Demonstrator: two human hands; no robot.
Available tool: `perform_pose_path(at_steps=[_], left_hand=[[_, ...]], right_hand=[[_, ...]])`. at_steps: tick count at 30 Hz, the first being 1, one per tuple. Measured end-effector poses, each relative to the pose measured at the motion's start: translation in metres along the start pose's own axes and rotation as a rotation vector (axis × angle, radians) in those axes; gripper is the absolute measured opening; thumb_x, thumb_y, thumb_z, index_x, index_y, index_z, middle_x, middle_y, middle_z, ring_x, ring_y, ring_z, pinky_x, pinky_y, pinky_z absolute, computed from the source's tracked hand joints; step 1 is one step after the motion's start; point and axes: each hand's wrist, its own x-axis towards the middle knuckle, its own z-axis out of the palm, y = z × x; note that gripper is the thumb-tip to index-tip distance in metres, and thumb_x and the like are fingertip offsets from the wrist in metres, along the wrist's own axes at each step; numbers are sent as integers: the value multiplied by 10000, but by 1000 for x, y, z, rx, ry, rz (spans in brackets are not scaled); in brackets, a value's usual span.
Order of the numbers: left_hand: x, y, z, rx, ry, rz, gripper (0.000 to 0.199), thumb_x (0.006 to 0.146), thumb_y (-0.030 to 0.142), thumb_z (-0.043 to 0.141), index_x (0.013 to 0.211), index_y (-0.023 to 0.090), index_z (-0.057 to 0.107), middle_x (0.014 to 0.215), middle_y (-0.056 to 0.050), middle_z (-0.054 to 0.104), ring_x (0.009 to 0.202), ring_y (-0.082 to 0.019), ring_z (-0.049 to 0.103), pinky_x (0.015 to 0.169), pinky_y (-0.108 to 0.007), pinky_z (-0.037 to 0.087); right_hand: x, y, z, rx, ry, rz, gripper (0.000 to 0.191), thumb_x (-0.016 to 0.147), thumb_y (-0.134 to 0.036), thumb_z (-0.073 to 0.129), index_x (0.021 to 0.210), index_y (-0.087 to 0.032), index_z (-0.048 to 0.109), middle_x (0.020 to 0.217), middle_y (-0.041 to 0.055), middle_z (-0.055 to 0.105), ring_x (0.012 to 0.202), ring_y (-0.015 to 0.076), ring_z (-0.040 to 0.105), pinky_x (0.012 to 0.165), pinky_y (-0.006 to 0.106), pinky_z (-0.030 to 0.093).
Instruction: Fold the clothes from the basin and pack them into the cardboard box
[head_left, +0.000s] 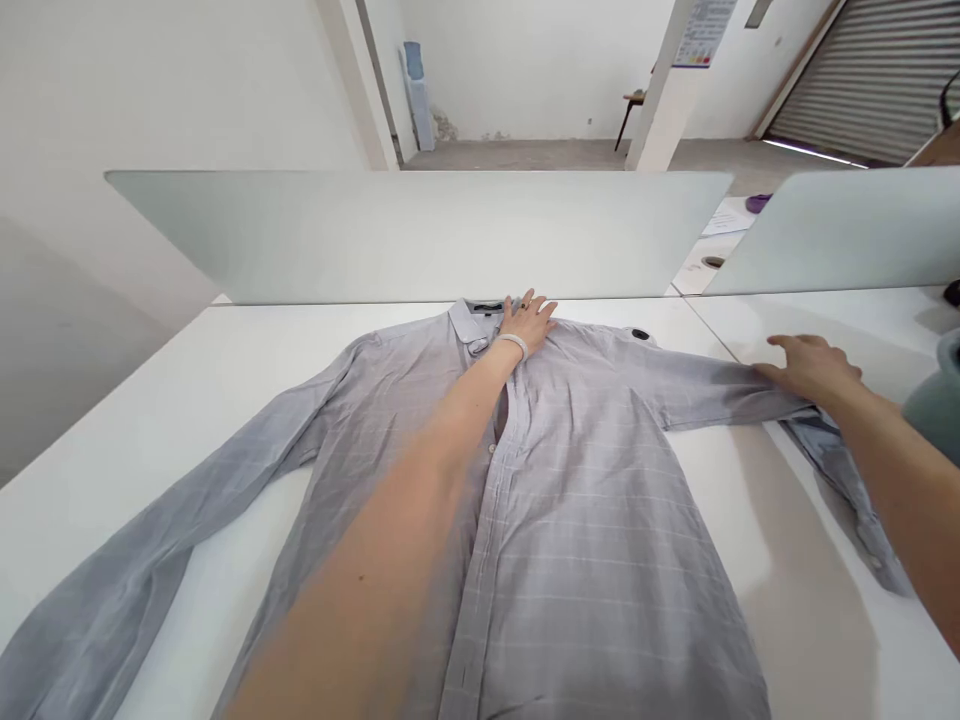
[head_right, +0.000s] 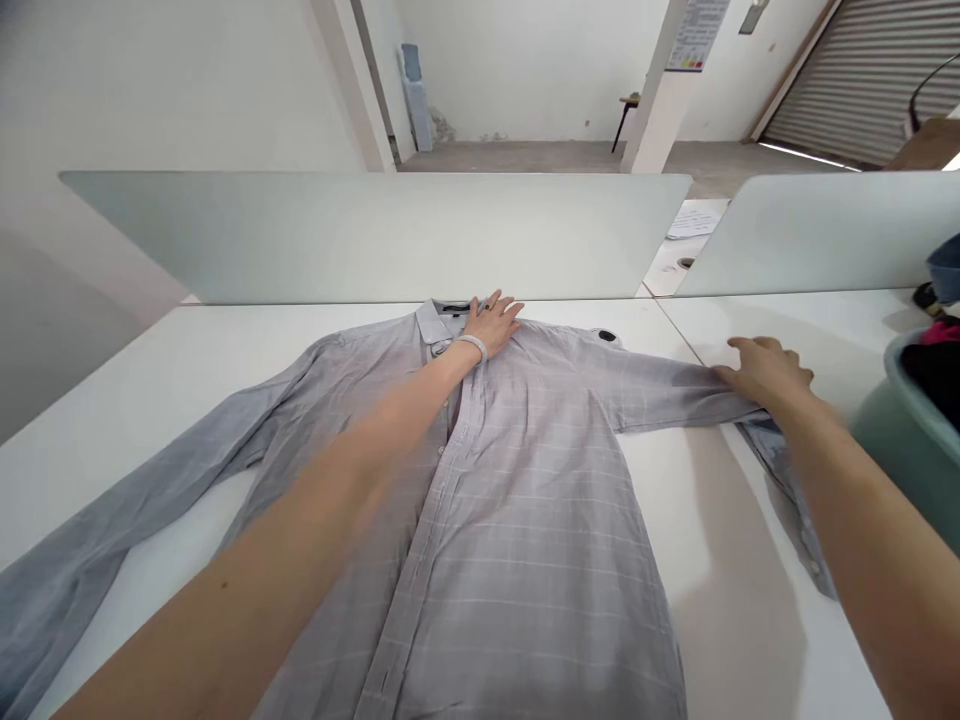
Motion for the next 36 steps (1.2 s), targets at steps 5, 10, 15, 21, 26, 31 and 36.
perform_pose_path(at_steps=[5, 10, 15, 21, 26, 31, 36], left_hand=[[-45, -34, -33, 56, 146, -111, 510, 983, 357, 167, 1441, 188, 313, 1508, -89, 304, 1432, -232, 116, 1128, -558, 126], [-137, -97, -66, 126, 45, -342, 507, 971, 380, 188, 1434, 237, 336, 1515, -83, 293, 1425, -302, 127, 1061, -673, 165], [-231, -128, -75, 134, -161, -533, 570, 936, 542, 193, 1441, 317, 332, 1554, -43, 205, 1390, -445, 130, 984, -764, 148], [-263, -168, -63, 74, -190, -467, 584, 945, 514, 157, 1472, 286, 265, 1560, -39, 184, 1431, -329, 99, 1090, -612, 171], [-257, -218, -72, 73, -236, -447, 560, 963, 465, 157, 1475, 267, 266, 1564, -40, 173, 1435, -313, 91, 1105, -578, 160], [-268, -184, -94, 148, -106, -333, 525, 982, 422, 196, 1451, 222, 319, 1562, -70, 175, 1439, -304, 62, 1099, -629, 91], [-336, -60, -110, 71, -71, 125, 502, 958, 473, 341, 1410, 259, 383, 1508, -69, 318, 1422, -292, 163, 1130, -565, 130]], right_hand=[[-42, -127, -16, 147, -1, -365, 588, 873, -493, 434, 1352, -153, 463, 1452, 162, 353, 1287, 332, 359, 1022, 477, 320], [-99, -258, -10, 286, -44, -864, 635, 911, -595, 295, 1415, -219, 384, 1513, 120, 253, 1374, 314, 254, 1073, 517, 273], [-131, -316, 7, 212, -147, -1043, 680, 875, -693, 259, 1436, -318, 346, 1559, 55, 145, 1406, 374, 134, 1042, 646, 207], [-148, -345, 16, 146, -179, -1014, 705, 891, -680, 207, 1468, -286, 292, 1558, 65, 154, 1410, 354, 138, 1055, 654, 162], [-162, -379, 10, 157, -200, -984, 698, 883, -681, 259, 1462, -295, 308, 1554, 61, 171, 1407, 359, 146, 1053, 649, 169], [-126, -394, 1, 295, -197, -866, 437, 932, -454, 379, 1276, -250, 555, 1355, 83, 512, 1266, 271, 430, 1058, 522, 265], [-76, -426, -9, 287, -311, -517, 306, 874, -376, 455, 980, -214, 692, 1028, 80, 677, 1043, 253, 586, 897, 403, 415]])
